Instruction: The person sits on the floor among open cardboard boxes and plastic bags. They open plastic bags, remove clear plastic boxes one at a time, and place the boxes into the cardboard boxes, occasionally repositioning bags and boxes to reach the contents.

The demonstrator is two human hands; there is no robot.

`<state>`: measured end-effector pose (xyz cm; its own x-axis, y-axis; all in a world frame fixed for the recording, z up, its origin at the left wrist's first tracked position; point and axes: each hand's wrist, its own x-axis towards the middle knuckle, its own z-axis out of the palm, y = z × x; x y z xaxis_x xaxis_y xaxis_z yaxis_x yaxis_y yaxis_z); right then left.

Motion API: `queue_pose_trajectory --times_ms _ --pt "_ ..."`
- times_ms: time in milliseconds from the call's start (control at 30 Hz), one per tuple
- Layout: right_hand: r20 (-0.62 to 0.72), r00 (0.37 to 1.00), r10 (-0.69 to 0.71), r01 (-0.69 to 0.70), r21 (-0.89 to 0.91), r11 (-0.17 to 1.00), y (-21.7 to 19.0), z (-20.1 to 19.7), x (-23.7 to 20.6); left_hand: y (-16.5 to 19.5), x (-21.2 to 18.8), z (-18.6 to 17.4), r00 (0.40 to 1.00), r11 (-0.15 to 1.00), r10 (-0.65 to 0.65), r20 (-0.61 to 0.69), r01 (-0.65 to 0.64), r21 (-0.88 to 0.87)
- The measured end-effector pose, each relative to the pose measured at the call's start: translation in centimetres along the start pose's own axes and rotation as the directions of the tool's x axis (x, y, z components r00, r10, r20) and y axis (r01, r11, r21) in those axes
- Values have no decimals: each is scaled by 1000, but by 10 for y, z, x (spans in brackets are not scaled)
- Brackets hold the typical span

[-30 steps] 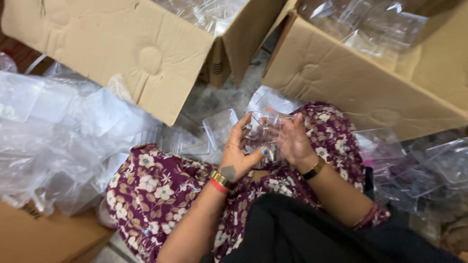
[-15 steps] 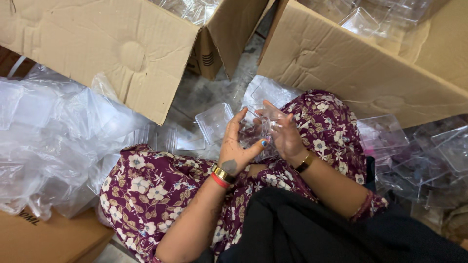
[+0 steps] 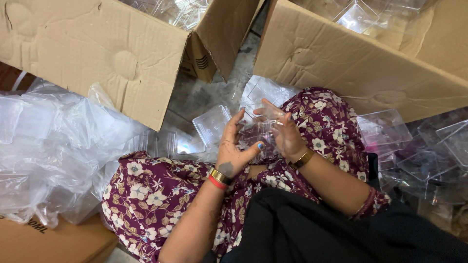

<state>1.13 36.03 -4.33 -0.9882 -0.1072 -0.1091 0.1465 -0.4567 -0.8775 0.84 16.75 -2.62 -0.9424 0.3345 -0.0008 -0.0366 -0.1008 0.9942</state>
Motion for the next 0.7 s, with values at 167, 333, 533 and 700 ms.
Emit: queue_pose_trajectory --times_ms 167,333,533,700 --pt "26 999 -24 26 -45 999 0 0 0 -1 0 3 1000 999 -6 -20 7 31" --pt "64 998 -20 25 -74 997 3 -1 3 -4 0 2 999 998 15 -38 -12 66" --pt "67 998 -17 21 -55 998 5 -1 4 -11 -1 3 998 997 54 -41 -56 -55" --pt "134 986 -103 124 -161 979 5 -3 5 -12 -2 2 997 995 63 -34 -65 -77"
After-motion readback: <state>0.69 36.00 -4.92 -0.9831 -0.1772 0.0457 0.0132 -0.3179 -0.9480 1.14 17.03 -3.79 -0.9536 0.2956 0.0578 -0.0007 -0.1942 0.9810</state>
